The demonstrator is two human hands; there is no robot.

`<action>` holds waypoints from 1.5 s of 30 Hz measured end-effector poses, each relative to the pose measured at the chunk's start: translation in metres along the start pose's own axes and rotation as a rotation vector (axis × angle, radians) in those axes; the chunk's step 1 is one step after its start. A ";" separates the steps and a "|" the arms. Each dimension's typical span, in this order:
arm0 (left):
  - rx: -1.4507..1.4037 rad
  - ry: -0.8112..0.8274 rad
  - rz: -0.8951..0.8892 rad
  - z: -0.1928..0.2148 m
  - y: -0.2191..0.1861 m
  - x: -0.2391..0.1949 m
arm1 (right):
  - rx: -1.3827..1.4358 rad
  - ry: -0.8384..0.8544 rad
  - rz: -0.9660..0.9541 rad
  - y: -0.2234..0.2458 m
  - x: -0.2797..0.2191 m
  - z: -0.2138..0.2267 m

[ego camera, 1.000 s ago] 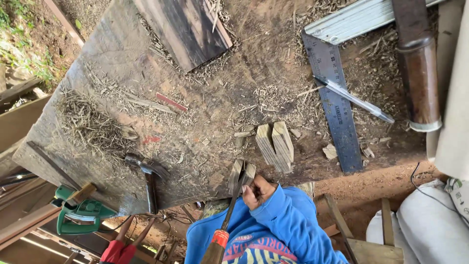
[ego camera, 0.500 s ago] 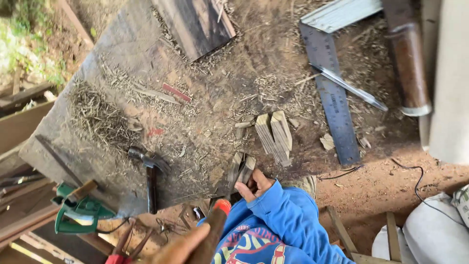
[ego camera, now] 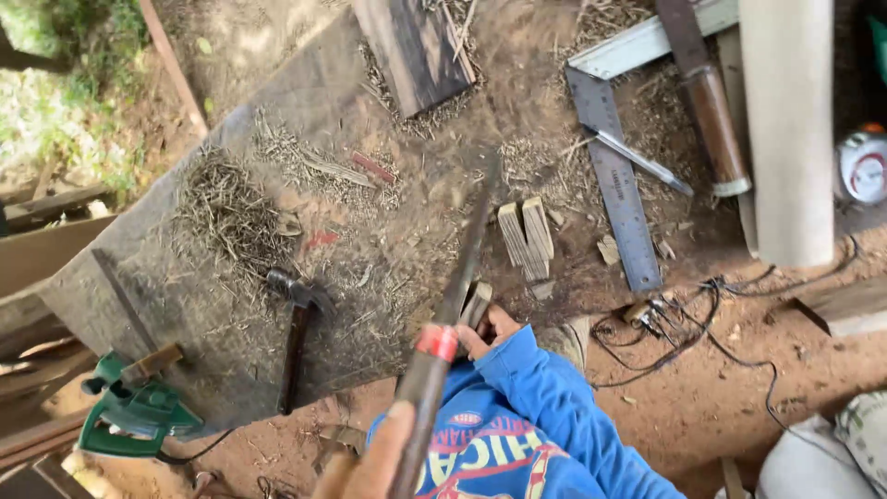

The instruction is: The person uses a chisel and a hammer to carve notches into small wooden blocks on a workbench. They repeatedly position the chisel, strike it with the hammer, and inspect the carved wood.

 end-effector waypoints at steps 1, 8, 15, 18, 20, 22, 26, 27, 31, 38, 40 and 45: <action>0.010 0.008 -0.019 0.033 -0.020 0.005 | -0.004 -0.010 -0.004 -0.004 -0.006 0.000; -0.267 0.039 -0.031 0.071 -0.019 0.004 | -0.473 -0.371 0.477 0.076 -0.011 -0.017; -0.688 0.019 0.257 0.008 0.090 -0.027 | -0.463 -0.344 0.541 0.057 -0.012 -0.010; -0.656 -0.043 0.098 0.019 0.095 -0.027 | 0.304 0.105 0.152 0.021 -0.018 0.030; -0.712 -0.007 0.181 0.018 0.106 -0.021 | 0.601 0.186 -0.010 0.064 -0.037 0.025; -0.743 0.066 0.252 0.012 0.122 -0.019 | 0.921 0.239 -0.174 0.080 -0.050 0.023; -0.736 0.159 0.385 -0.008 0.147 -0.017 | 1.051 0.554 0.027 0.090 -0.057 0.019; -0.711 0.134 0.384 -0.010 0.148 -0.017 | 1.059 0.539 0.018 0.095 -0.058 0.015; -0.666 0.117 0.342 0.014 0.105 -0.003 | 0.973 0.471 0.055 0.095 -0.054 0.016; -0.676 0.116 0.368 0.010 0.106 -0.001 | 0.879 0.509 0.215 0.098 -0.055 0.021; -0.691 0.101 0.358 0.007 0.105 -0.001 | 0.792 0.510 0.324 0.098 -0.058 0.023; -0.580 0.062 0.354 0.008 0.095 -0.004 | 0.738 0.650 0.479 0.108 -0.071 0.018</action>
Point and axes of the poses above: each hand's wrist, its own x-axis towards the middle knuckle, its own z-axis out of the back of the hand, y = z × x, the point moved 2 cm from there along x, towards the middle knuckle, and after that the axes turned 5 degrees about x, right-handed, at the moved point
